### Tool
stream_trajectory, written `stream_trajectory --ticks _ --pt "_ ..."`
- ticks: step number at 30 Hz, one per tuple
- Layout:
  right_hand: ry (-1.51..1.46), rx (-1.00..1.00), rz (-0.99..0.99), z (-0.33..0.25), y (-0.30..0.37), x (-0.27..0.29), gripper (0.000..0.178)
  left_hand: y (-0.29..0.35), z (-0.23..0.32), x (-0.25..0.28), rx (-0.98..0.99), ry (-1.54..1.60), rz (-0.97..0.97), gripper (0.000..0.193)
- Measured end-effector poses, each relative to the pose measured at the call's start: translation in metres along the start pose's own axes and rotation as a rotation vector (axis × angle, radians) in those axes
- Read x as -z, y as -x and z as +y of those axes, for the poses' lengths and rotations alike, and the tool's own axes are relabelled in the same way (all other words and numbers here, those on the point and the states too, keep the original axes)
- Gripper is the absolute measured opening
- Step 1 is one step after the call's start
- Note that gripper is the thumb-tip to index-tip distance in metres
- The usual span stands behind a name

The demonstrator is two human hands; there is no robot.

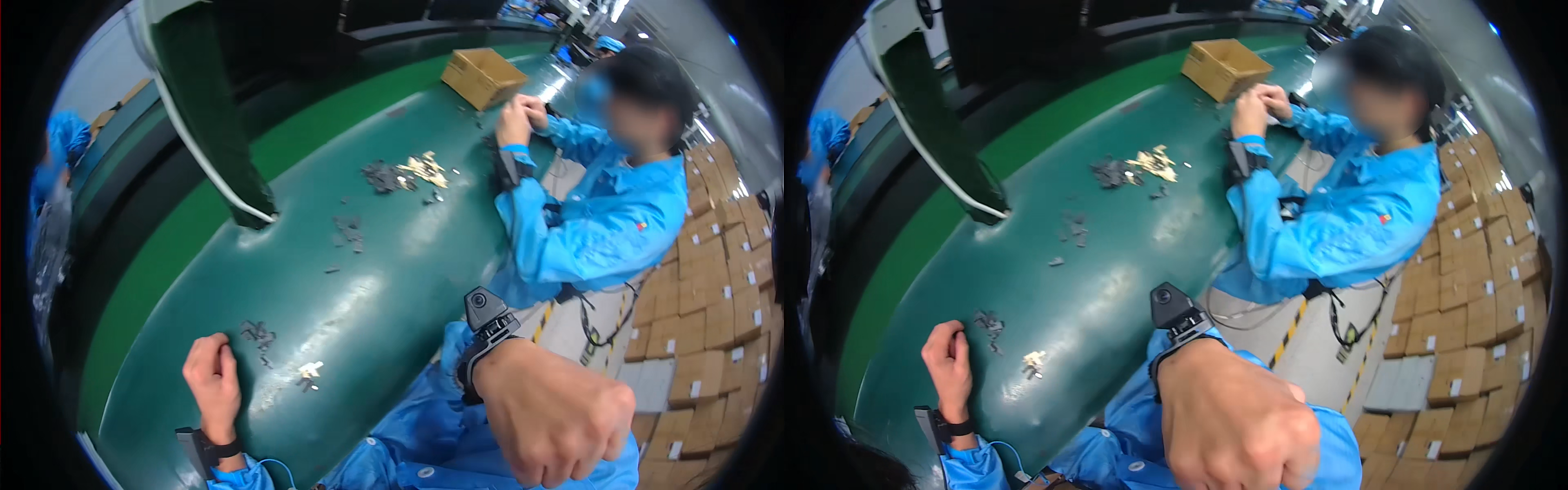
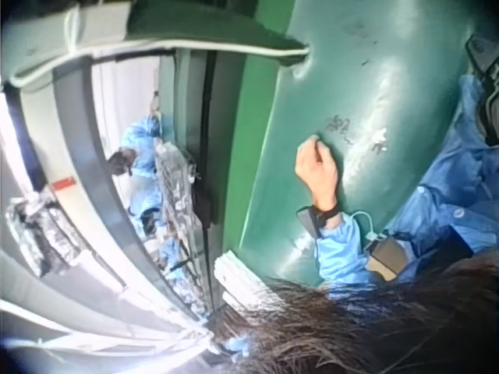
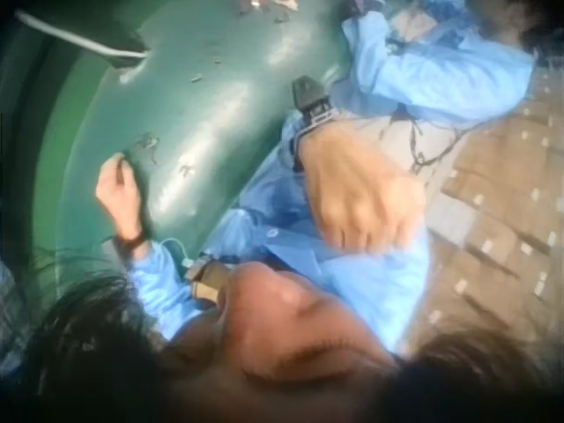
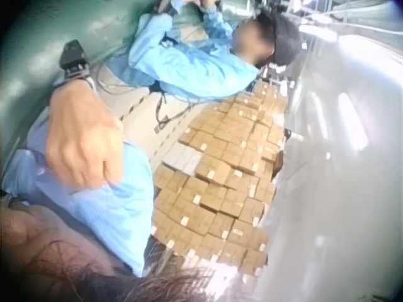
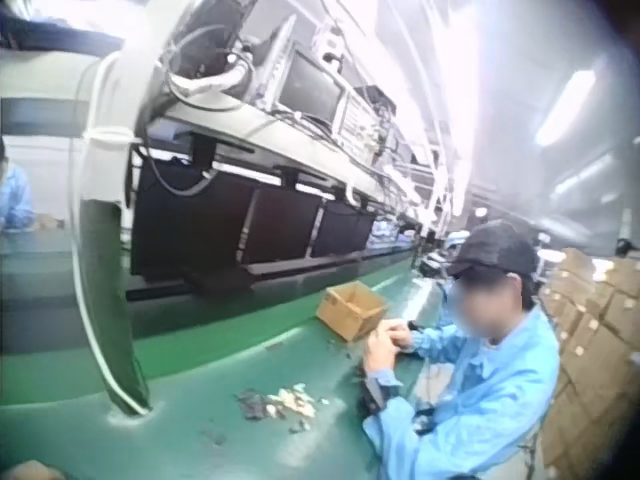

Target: Assembling small electronic or mechanical components by inserting gold pins into plastic housings on a factory assembly line.

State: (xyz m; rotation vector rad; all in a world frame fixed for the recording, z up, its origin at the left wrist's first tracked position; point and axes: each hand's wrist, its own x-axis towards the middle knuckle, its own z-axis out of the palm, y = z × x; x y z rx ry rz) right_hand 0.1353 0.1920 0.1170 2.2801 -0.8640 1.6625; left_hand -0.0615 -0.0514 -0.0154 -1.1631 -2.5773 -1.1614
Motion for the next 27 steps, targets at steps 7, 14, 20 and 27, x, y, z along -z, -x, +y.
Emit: stream_trajectory --ticks 7,14,20,27 --pt "0.134 0.0 0.081 -0.003 -0.014 -0.013 0.027 -0.005 0.0 -0.008 0.005 0.046 -0.005 0.009" --pt "0.073 -0.006 0.088 0.007 -0.033 -0.018 0.032 -0.001 -0.004 -0.007 -0.044 0.006 -0.005 0.008" --pt "0.154 -0.155 -0.005 0.015 -0.038 -0.031 0.026 -0.002 0.005 -0.004 -0.026 0.0 -0.01 0.007" --pt "0.64 -0.912 -0.138 0.011 -0.025 -0.002 0.018 -0.002 -0.006 -0.004 -0.053 -0.016 -0.013 0.006"
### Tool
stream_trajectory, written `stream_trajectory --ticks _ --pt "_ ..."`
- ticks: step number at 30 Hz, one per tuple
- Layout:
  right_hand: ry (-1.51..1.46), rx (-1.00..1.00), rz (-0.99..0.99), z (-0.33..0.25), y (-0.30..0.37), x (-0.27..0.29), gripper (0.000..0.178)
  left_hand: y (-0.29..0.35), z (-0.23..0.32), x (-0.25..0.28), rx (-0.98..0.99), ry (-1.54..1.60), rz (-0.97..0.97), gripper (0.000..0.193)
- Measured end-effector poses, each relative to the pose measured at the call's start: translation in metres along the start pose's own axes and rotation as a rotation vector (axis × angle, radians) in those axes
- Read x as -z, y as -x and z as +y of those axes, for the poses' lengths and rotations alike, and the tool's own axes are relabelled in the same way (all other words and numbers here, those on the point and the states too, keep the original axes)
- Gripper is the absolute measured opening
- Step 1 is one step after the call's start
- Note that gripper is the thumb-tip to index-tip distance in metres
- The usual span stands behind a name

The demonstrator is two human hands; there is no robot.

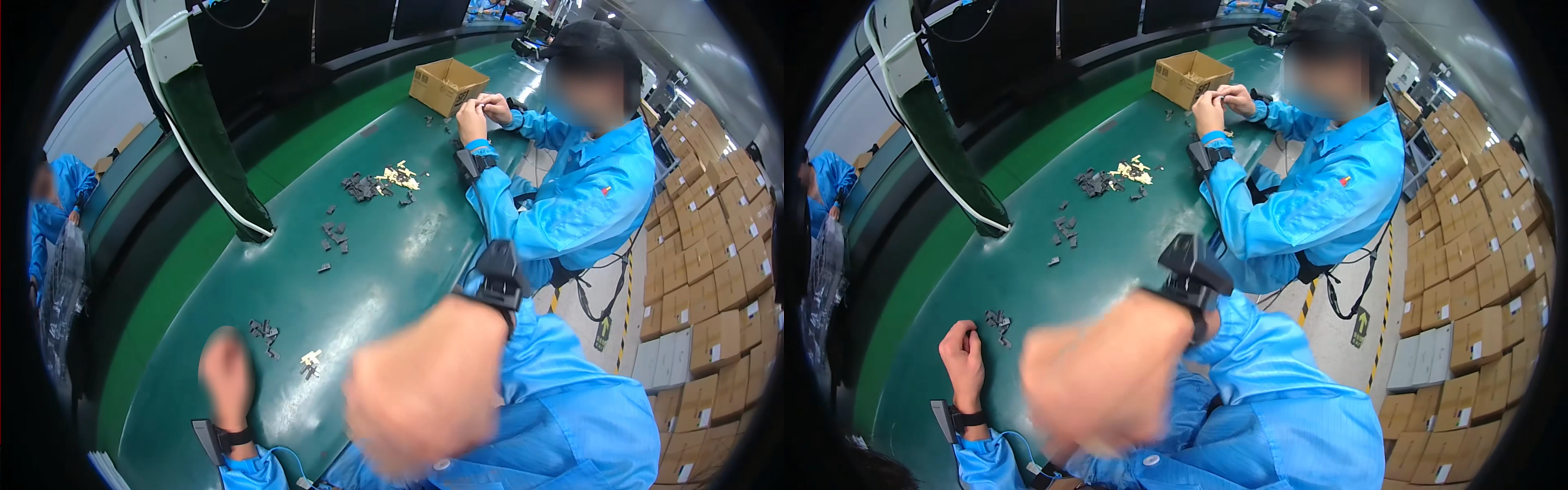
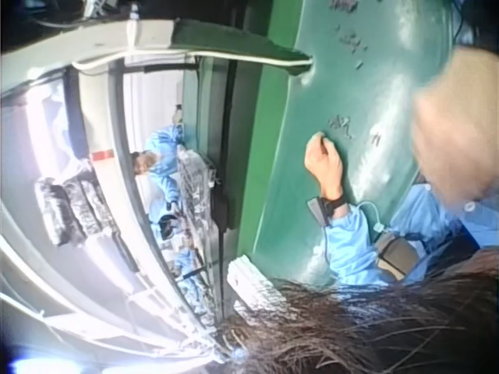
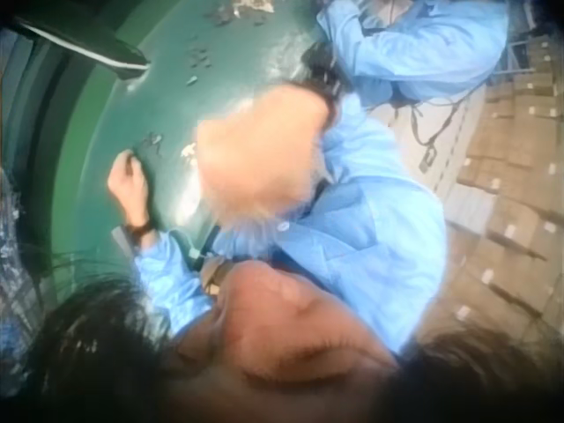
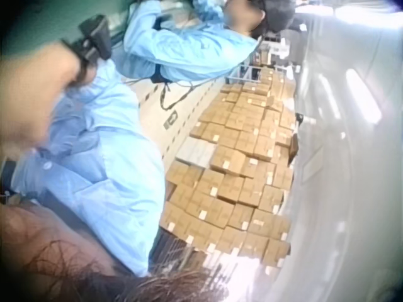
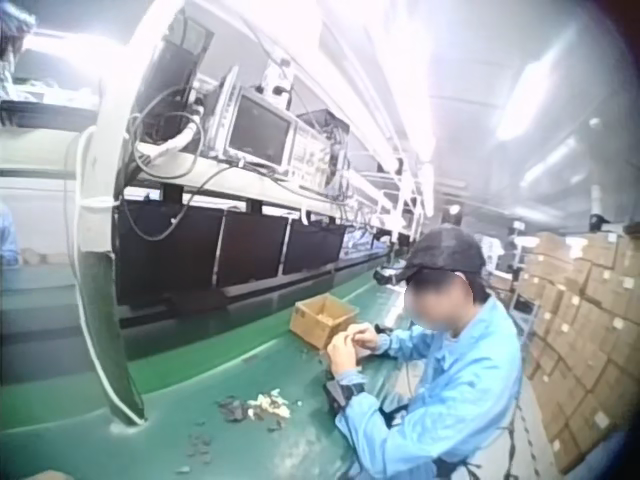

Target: Assembling small electronic or mechanical components by inserting gold pins into plastic housings on a factory assembly line.

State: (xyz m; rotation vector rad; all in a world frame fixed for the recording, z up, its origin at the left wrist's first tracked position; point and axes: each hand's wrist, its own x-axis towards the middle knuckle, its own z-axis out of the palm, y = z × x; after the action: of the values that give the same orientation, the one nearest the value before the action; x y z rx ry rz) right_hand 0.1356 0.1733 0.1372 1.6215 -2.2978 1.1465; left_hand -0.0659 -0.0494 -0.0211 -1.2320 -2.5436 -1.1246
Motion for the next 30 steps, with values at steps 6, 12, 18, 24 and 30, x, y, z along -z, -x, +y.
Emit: stream_trajectory --ticks 6,12,18,24,30 --pt "1.137 -0.838 -0.087 0.12 0.043 0.089 0.016 0.004 -0.001 0.006 0.014 0.02 0.012 0.006" --pt "0.865 -1.399 0.789 0.205 0.322 0.189 0.028 -0.021 0.02 -0.022 -0.076 0.097 -0.008 0.007" --pt "1.262 -1.579 0.02 0.179 0.187 0.151 0.023 0.003 0.004 0.003 0.002 0.028 0.006 0.006" --pt "1.242 -1.628 0.03 0.184 0.199 0.148 0.026 0.002 0.001 0.001 -0.008 0.026 0.004 0.006" --pt "1.181 -1.589 -0.04 0.191 0.188 0.138 0.026 0.001 0.003 0.002 -0.033 -0.007 -0.024 0.008"
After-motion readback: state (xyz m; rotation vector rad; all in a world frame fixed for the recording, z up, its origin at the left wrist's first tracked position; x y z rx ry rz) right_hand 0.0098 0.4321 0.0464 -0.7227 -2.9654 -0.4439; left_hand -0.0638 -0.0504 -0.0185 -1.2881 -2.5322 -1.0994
